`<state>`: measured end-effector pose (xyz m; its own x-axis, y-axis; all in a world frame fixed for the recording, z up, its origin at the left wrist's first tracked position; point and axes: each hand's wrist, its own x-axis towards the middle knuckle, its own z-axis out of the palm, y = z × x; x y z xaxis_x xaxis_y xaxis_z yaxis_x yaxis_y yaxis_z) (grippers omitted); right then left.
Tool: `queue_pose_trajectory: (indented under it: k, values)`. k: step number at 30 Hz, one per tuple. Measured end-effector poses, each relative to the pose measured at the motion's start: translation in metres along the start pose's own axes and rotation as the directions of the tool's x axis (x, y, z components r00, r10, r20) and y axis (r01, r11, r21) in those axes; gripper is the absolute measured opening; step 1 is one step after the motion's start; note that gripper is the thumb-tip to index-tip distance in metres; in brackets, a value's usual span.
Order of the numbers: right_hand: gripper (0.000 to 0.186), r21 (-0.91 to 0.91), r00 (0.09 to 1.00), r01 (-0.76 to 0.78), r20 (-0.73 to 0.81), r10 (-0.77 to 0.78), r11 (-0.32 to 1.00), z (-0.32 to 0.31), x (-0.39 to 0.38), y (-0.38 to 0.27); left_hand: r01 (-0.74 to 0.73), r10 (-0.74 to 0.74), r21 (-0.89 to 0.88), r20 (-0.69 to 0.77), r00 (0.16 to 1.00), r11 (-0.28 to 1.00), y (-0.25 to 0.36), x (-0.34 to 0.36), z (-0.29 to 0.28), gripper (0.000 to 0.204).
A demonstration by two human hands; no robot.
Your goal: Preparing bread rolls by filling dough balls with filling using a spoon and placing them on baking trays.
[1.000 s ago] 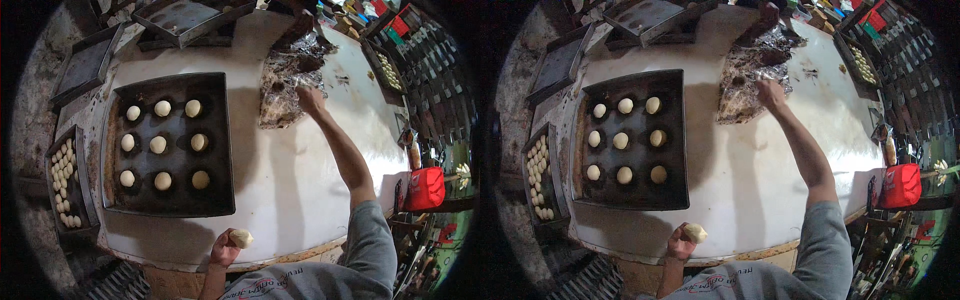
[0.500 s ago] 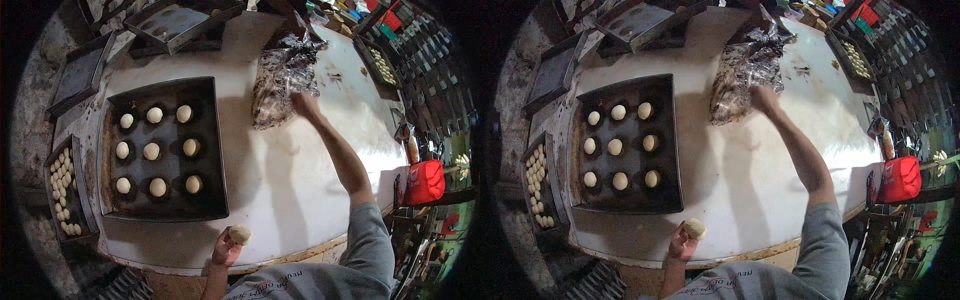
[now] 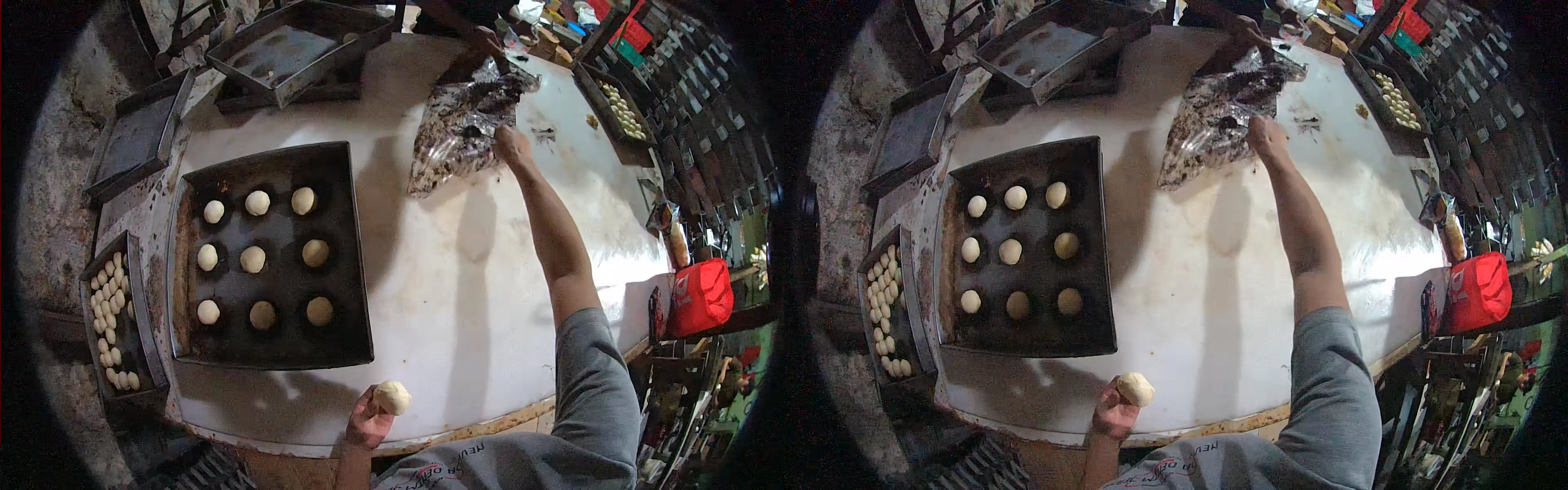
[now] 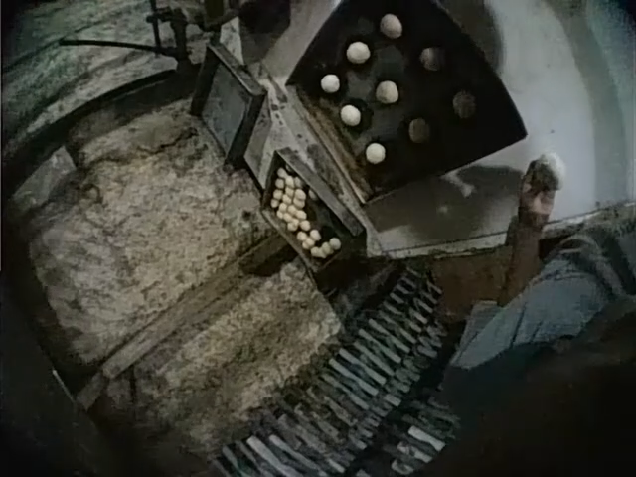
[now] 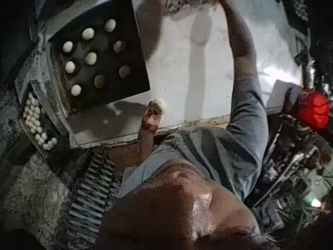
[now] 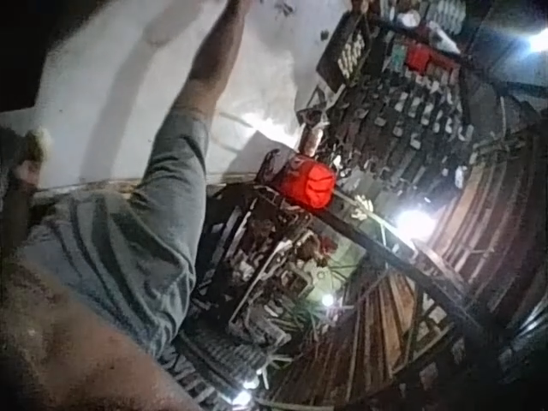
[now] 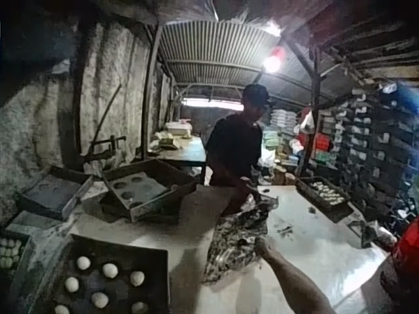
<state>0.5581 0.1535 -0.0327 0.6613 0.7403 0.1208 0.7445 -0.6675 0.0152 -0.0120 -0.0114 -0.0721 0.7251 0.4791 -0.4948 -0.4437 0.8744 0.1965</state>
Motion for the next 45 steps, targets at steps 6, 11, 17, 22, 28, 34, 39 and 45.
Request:
queue_pose_trajectory:
  k: [6,11,17,22,28,34,39,45]
  values:
    - [0.008,0.025,0.992,0.129,-0.004,-0.129,0.991,-0.016,-0.033,-0.037,0.004,-0.004,-0.035,-0.018,1.000,0.999,0.000,-0.006,-0.001,0.046]
    - [0.008,0.092,0.922,0.380,0.044,-0.385,0.920,-0.027,-0.073,-0.027,-0.040,0.035,0.148,0.042,0.999,0.988,-0.007,0.007,0.012,0.044]
    - [0.009,0.813,0.883,0.053,0.233,-0.407,0.580,-0.099,-0.194,-0.045,0.032,-0.025,0.170,-0.047,0.999,0.985,-0.017,0.047,0.058,0.030]
    - [0.011,0.837,0.938,0.075,0.125,-0.322,0.542,-0.130,-0.317,-0.044,0.022,-0.029,0.081,0.097,0.995,0.996,-0.001,0.056,0.104,0.031]
    - [0.025,0.780,0.855,0.403,-0.133,-0.501,0.480,-0.115,-0.381,-0.044,0.060,-0.067,0.105,0.064,0.996,0.993,0.000,0.019,0.123,0.036]
    - [0.031,0.616,0.682,0.675,-0.311,-0.662,0.406,-0.118,-0.410,-0.052,0.026,-0.071,0.369,0.109,0.992,0.929,-0.007,-0.028,0.084,0.033]
    - [0.015,0.918,0.964,0.184,-0.099,-0.245,0.352,-0.045,-0.426,-0.073,-0.152,0.136,0.209,0.088,0.987,0.966,-0.015,-0.059,0.042,0.027]
    - [0.012,0.917,0.986,0.106,-0.046,-0.162,0.385,-0.025,-0.461,-0.170,-0.438,0.432,0.195,0.076,0.899,0.878,-0.017,-0.119,0.007,0.035]
